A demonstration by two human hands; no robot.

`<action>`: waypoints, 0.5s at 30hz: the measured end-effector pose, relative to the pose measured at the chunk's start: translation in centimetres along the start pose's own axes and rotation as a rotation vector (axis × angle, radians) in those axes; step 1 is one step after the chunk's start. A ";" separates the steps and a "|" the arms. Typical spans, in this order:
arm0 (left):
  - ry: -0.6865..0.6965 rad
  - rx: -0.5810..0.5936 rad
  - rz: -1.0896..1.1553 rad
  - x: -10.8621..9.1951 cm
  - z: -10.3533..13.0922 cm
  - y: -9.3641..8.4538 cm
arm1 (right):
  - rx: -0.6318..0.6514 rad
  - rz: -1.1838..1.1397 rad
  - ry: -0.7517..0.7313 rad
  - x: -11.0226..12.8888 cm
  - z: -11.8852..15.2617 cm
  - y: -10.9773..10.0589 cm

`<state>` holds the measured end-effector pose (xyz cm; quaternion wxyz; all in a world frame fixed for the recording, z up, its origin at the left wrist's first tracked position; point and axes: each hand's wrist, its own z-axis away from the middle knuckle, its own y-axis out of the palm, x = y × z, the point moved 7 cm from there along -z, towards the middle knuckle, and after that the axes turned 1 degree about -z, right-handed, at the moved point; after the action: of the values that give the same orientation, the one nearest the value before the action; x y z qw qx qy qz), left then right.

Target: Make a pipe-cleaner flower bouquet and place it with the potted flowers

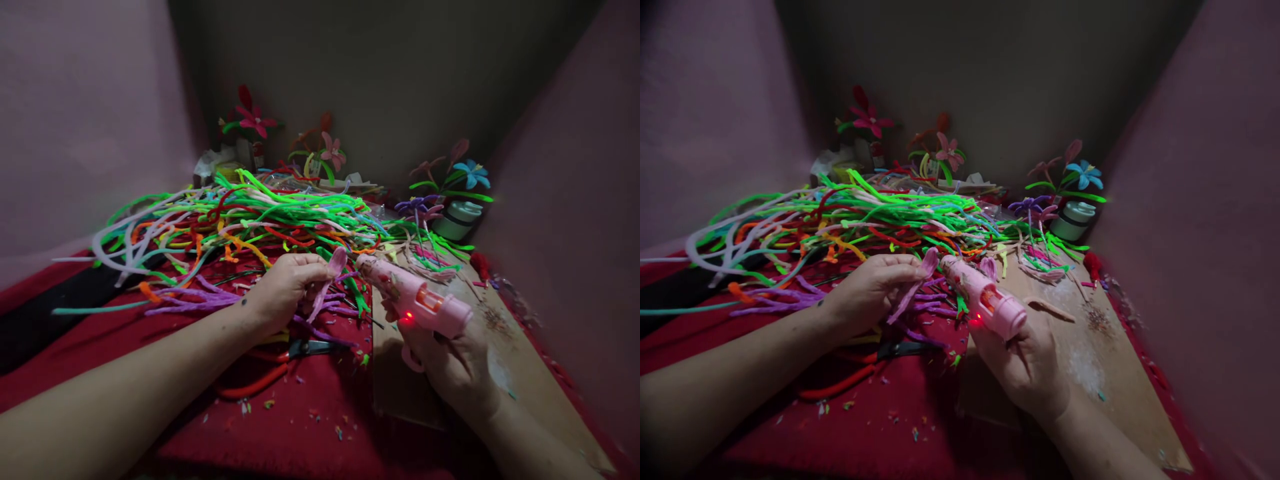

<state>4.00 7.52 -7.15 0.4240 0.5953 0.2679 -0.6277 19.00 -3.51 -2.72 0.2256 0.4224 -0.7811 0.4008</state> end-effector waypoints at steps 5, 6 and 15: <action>0.015 -0.003 0.032 -0.2 0.0 0.1 | 0.011 -0.018 0.022 -0.5 0.2 0.0; 0.015 -0.007 0.028 -0.2 0.0 0.1 | 0.008 -0.020 0.030 -0.7 0.3 -0.1; 0.016 -0.020 0.048 -0.3 0.1 0.0 | 0.047 -0.037 0.061 -1.1 0.4 0.3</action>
<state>3.94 7.50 -6.87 0.4427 0.6024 0.2633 -0.6098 19.30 -3.21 -3.80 0.2468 0.4295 -0.7562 0.4276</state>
